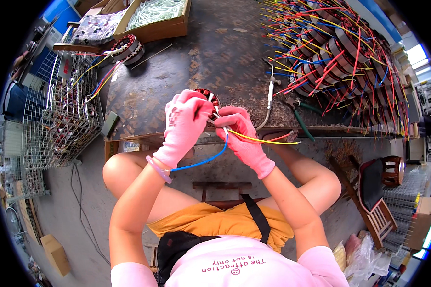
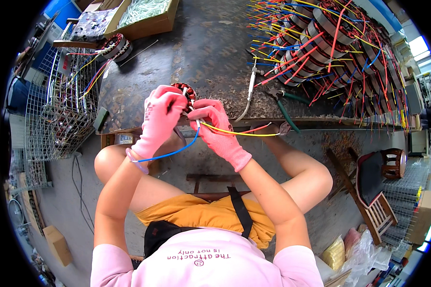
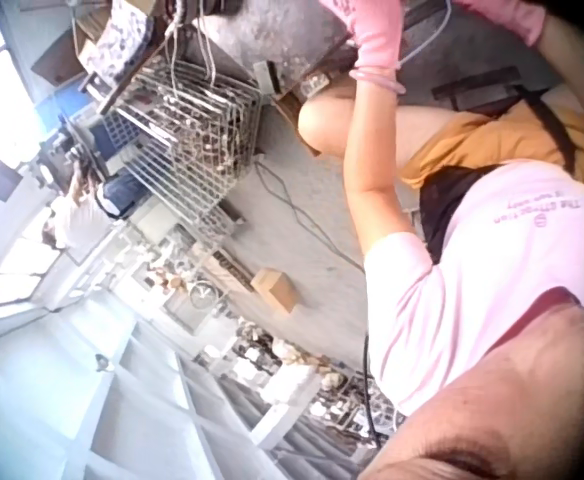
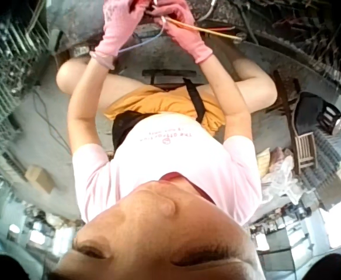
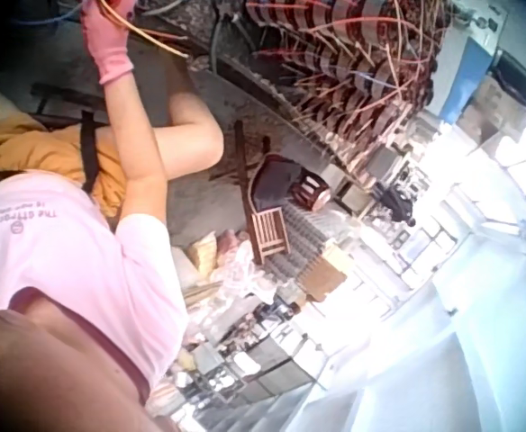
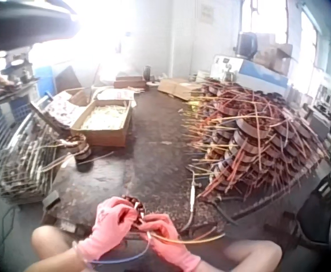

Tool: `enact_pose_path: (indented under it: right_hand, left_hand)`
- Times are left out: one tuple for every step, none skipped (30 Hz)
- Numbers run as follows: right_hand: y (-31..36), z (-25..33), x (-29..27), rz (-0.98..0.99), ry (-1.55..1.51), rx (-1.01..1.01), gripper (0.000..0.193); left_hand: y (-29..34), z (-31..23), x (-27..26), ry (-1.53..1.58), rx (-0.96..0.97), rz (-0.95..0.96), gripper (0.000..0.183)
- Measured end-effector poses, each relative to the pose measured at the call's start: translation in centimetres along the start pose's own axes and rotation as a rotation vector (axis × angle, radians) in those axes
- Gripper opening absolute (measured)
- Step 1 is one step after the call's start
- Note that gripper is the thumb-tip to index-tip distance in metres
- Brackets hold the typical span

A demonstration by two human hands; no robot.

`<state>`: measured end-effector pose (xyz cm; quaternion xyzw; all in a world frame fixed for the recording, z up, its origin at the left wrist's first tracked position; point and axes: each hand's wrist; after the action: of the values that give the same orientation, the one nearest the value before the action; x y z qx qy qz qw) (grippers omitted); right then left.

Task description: The person wires a motor stator by cutting wire ends with pliers and grouping the wires together. The person handles the stator, colored wires, and uses pliers for cutting.

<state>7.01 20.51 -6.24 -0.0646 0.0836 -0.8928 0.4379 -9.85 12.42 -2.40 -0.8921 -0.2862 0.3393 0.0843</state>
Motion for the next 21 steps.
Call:
enact_pose_path:
  right_hand:
    - [-0.2, 0.0, -0.1, 0.003, 0.06, -0.05, 0.019]
    - [-0.3, -0.1, -0.2, 0.006, 0.121, -0.092, 0.019]
    - [-0.3, -0.2, -0.3, 0.01, 0.182, -0.134, 0.019]
    - [-0.1, -0.4, 0.0, -0.005, 0.077, -0.08, 0.019]
    - [-0.2, -0.3, 0.2, 0.002, 0.063, -0.067, 0.019]
    - [-0.1, -0.3, 0.1, 0.003, 0.053, -0.049, 0.019]
    - [-0.1, -0.2, 0.1, 0.005, 0.043, -0.031, 0.019]
    - [0.0, -0.3, -0.1, 0.004, 0.057, -0.023, 0.019]
    - [0.1, -0.3, -0.2, -0.005, 0.052, -0.022, 0.018]
    - [0.1, -0.4, -0.2, -0.006, 0.041, -0.024, 0.018]
    - [0.1, -0.5, -0.1, -0.006, 0.031, -0.026, 0.017]
    - [0.1, -0.4, -0.1, -0.007, 0.032, -0.007, 0.017]
    - [0.1, -0.2, -0.1, -0.008, 0.033, 0.012, 0.017]
    - [0.2, 0.0, 0.0, -0.008, 0.035, 0.03, 0.016]
    - [0.1, 0.1, 0.1, -0.01, 0.028, 0.025, 0.017]
    - [0.1, 0.2, 0.2, -0.011, 0.022, 0.019, 0.017]
    - [0.0, 0.2, 0.1, -0.013, 0.019, 0.014, 0.017]
    - [0.0, 0.3, 0.1, -0.012, 0.026, 0.018, 0.018]
    - [0.0, 0.3, 0.0, -0.01, 0.034, 0.022, 0.018]
    - [0.0, 0.3, 0.0, -0.007, 0.039, 0.025, 0.019]
    - [0.0, 0.3, 0.0, -0.008, 0.035, 0.027, 0.019]
  left_hand:
    - [0.0, 0.0, 0.0, 0.166, -0.102, -0.034, 0.013]
    - [-0.2, -0.6, -0.6, 0.382, -0.157, -0.092, 0.014]
    - [-0.5, -0.2, -1.0, 0.536, -0.141, -0.145, 0.015]
    - [-0.5, 0.2, -1.7, 0.707, -0.152, -0.162, 0.015]
    - [-0.6, 0.5, -2.8, 0.877, -0.161, -0.187, 0.016]
    - [-0.8, 0.9, -3.9, 0.863, -0.109, -0.193, 0.017]
    - [-0.9, 1.1, -5.2, 0.849, -0.058, -0.2, 0.018]
    - [-0.8, 1.4, -6.7, 0.746, -0.123, -0.202, 0.017]
    - [-0.7, 1.6, -8.1, 0.643, -0.182, -0.203, 0.017]
    - [-0.6, 2.0, -9.6, 0.577, -0.266, -0.201, 0.018]
    - [-0.5, 2.9, -10.8, 0.5, -0.344, -0.203, 0.022]
    - [-0.4, 3.8, -12.0, 0.347, -0.434, -0.165, 0.023]
    - [-0.4, 4.6, -13.1, 0.194, -0.522, -0.126, 0.024]
    - [-0.3, 5.2, -13.9, 0.119, -0.527, -0.079, 0.025]
    - [-0.2, 6.3, -14.7, -0.021, -0.466, -0.05, 0.025]
    - [-0.1, 7.6, -15.5, -0.159, -0.404, -0.02, 0.025]
    - [-0.1, 8.2, -15.6, -0.294, -0.34, 0.011, 0.025]
    - [-0.2, 8.3, -15.7, -0.416, -0.31, 0.042, 0.025]
    - [-0.3, 9.0, -15.8, -0.454, -0.269, 0.041, 0.025]
    - [-0.2, 9.7, -16.0, -0.494, -0.229, 0.04, 0.025]
    - [-0.2, 10.2, -16.1, -0.535, -0.189, 0.039, 0.026]
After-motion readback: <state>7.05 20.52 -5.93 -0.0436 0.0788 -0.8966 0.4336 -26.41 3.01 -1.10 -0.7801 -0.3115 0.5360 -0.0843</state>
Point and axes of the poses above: each hand's wrist, its own y-axis away from the middle knuckle, its own x-axis out of the palm, z = x × y, and after that the axes turned 6 degrees about y, right-handed
